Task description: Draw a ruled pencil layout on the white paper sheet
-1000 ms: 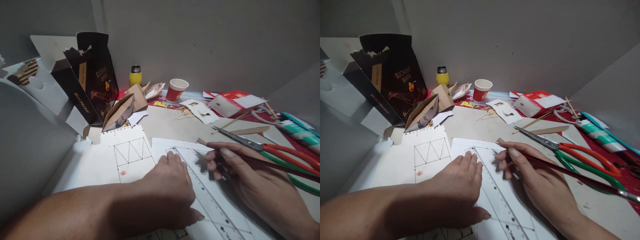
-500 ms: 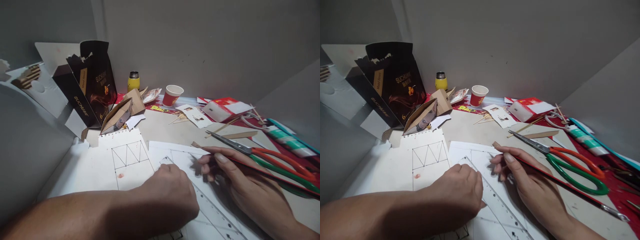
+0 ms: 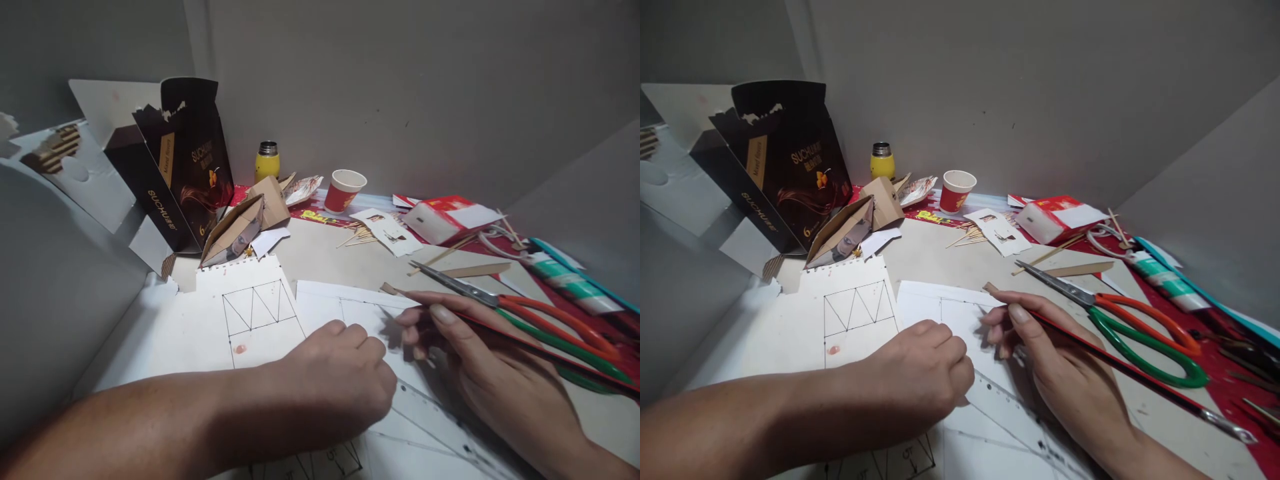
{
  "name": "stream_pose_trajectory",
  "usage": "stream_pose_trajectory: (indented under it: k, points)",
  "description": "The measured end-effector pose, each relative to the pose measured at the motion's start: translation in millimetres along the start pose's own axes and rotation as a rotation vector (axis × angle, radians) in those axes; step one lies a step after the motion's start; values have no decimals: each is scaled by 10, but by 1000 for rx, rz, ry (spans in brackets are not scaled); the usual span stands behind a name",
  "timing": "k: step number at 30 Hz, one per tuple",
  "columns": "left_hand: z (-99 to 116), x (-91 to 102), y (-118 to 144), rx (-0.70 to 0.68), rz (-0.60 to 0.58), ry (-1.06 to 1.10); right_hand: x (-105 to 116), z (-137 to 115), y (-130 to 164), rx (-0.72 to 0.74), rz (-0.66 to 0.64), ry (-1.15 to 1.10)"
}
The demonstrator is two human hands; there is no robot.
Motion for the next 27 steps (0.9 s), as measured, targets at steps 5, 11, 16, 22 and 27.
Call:
stream_pose_trajectory:
  k: [5, 11, 16, 22, 27]
  points:
    - [-39, -41, 4, 45, 17, 39, 44, 46, -37, 56, 4, -26]
    - [-48, -90, -9, 81, -11, 96, 99, 90, -54, 126, 12, -65]
    - [-69, -70, -42, 123, -67, 151, 95, 19, -16, 197, 21, -48]
    - [-79, -13, -69, 163, -116, 259, 99, -57, 16, 264, 54, -23]
    - [-88, -14, -60, 189, -94, 350, 206, -177, 98, 317, 113, 120]
Point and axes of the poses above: each hand's wrist, its own y-axis away from the middle knuckle, its own x-axis out of the back of the hand, z = x × y, the point moved 4 cm from there along -y, towards the middle knuckle, and after that the axes turned 9 degrees about -x, right-handed, at the moved point
